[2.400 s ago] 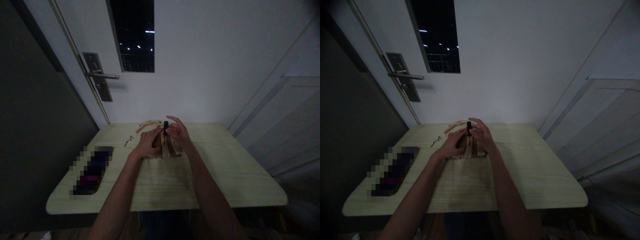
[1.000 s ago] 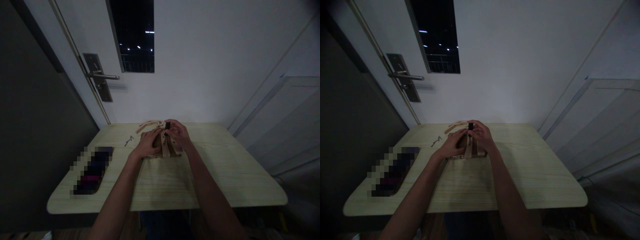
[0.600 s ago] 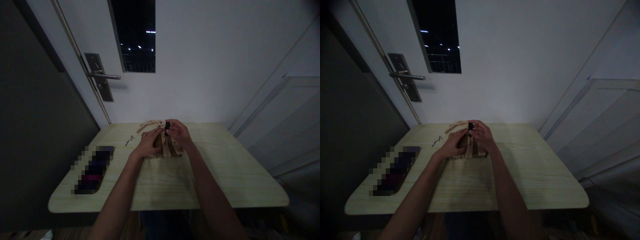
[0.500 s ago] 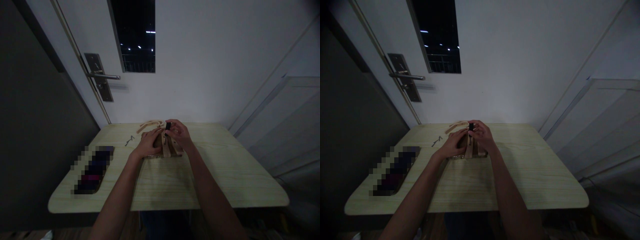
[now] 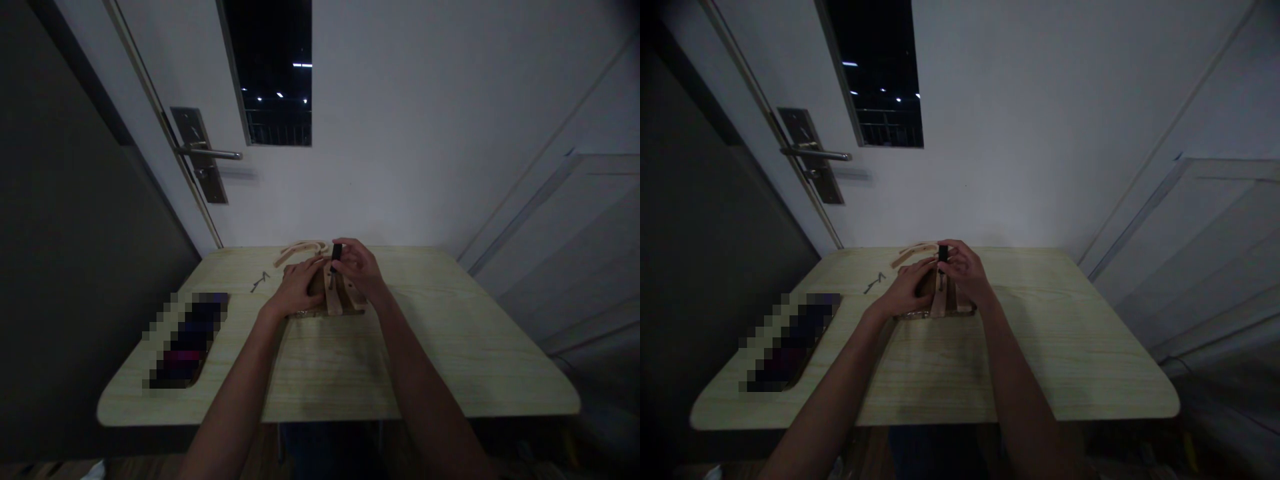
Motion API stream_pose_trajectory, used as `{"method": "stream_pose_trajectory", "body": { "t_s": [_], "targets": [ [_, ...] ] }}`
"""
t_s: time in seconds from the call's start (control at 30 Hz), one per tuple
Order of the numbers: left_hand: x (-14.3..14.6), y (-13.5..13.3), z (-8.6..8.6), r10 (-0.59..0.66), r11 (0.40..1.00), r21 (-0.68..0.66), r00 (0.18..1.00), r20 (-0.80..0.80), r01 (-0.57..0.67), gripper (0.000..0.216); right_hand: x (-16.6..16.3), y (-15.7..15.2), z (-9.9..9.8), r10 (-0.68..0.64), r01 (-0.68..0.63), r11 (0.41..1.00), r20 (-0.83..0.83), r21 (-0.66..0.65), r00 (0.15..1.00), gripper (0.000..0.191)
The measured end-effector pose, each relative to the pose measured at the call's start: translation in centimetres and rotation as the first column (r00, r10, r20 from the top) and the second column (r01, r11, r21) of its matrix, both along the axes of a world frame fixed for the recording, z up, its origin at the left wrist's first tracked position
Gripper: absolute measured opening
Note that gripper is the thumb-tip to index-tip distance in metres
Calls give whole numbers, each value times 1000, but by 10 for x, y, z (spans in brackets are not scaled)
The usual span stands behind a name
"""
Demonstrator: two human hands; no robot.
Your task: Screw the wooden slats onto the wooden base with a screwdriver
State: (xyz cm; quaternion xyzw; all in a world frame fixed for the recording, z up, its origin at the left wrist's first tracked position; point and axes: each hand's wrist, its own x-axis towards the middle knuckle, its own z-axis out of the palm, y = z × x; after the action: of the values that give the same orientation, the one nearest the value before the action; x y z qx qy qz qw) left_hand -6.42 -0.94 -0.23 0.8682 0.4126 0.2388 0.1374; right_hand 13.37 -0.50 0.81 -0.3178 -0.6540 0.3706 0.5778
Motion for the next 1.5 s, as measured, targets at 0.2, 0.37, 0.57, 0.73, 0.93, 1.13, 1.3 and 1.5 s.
{"method": "stream_pose_trajectory", "body": {
  "t_s": [0.2, 0.37, 0.57, 0.73, 0.93, 1.13, 1.3, 1.5],
  "targets": [
    [0, -1, 1, 4, 1000, -11, 1000, 2, -4, 79, 1, -3, 3, -1, 1, 1000, 2, 15, 1000, 40],
    [-1, 0, 0, -19, 1000, -3, 999, 34, 19, 81, 2, -4, 5, 102, -102, 994, 7, -29, 995, 45],
    [-1, 0, 1, -8, 1000, 1, 1000, 0, 8, 81, -1, 1, -2, 16, -16, 1000, -21, -6, 1000, 44],
    [0, 2, -2, -3, 1000, 19, 1000, -12, 3, 80, -2, 2, -4, -14, 14, 1000, -23, 7, 1000, 43],
    [-2, 2, -3, -13, 1000, 21, 1000, 2, 13, 82, 0, -1, -1, 81, -81, 997, -47, 8, 996, 39],
    [0, 1, -1, -12, 1000, 10, 1000, 0, 12, 81, 0, 1, -3, 80, -81, 996, -41, -20, 996, 44],
    [0, 1, 0, 4, 1000, 6, 1000, -23, -4, 80, -3, 2, -4, -11, 12, 998, -21, 54, 1000, 38],
    [-1, 1, -2, 0, 1000, 14, 1000, -10, 0, 80, -1, 0, -1, -19, 19, 999, -7, 32, 1000, 37]
  ]
}}
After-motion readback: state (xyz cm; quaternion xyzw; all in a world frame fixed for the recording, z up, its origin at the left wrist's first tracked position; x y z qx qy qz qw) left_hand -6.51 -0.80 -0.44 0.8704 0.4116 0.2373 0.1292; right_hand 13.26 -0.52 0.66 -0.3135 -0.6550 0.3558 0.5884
